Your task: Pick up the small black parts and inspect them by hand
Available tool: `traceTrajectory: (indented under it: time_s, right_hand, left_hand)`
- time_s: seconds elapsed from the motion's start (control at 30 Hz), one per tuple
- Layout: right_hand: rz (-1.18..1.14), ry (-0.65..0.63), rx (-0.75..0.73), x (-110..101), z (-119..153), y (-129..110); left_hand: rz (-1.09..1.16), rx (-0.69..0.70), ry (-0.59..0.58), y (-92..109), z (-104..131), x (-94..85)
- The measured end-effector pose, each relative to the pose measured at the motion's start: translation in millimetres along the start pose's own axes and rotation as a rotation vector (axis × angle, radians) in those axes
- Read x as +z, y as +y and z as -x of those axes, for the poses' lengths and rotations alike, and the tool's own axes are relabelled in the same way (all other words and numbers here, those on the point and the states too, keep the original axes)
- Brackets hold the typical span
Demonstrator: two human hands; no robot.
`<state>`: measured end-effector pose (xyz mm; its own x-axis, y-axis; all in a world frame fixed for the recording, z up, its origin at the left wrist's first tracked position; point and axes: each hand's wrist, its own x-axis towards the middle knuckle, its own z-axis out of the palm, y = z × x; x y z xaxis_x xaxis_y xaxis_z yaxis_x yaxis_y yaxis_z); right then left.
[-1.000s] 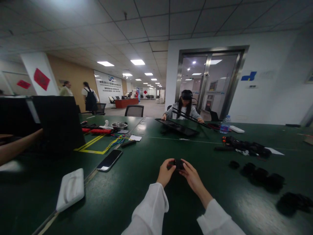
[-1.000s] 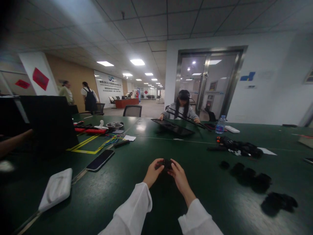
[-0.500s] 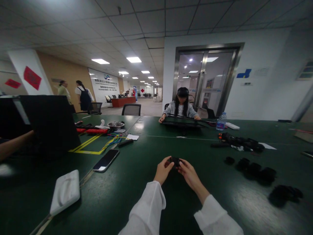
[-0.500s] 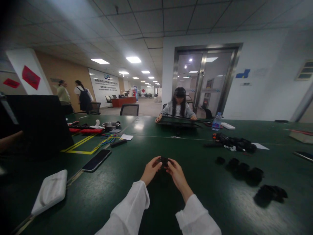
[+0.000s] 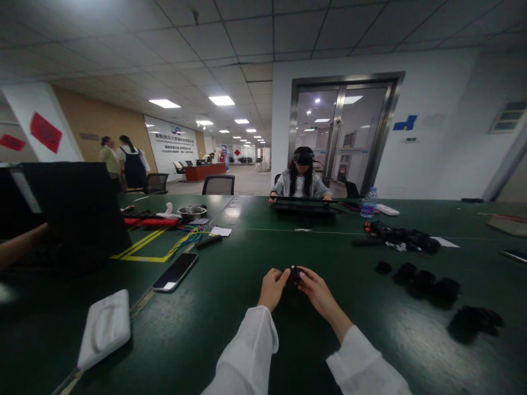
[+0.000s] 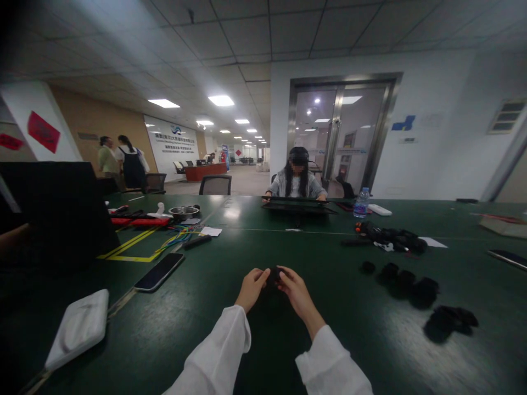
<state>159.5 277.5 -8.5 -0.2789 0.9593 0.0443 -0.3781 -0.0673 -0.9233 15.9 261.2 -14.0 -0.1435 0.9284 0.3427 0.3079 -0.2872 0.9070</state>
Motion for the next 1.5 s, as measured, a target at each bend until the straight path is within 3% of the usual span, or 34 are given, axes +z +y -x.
traceTrajectory:
  time_s: [0.1, 0.3, 0.5, 1.17, 1.5]
  right_hand:
    - [0.025, -0.008, -0.008, 0.8, 0.4, 0.4]
    - [-0.047, 0.103, -0.039, -4.1, -6.8, 8.0]
    - [-0.071, 0.12, -0.013, -5.5, -6.4, 6.8]
    - [0.013, 0.013, -0.002, 5.9, 5.5, -7.3]
    - [-0.141, 0.114, 0.007, -6.6, -5.4, 4.5]
  left_hand:
    - [-0.008, 0.045, 0.025, 5.5, 0.0, -1.6]
    - [0.063, 0.175, 0.108, 10.2, 1.0, -3.6]
    - [0.177, 0.175, -0.044, 9.8, 3.6, -2.1]
    - [0.14, -0.072, -0.051, -3.5, -0.4, 1.9]
    - [0.116, -0.016, -0.203, -2.2, 0.8, 3.1]
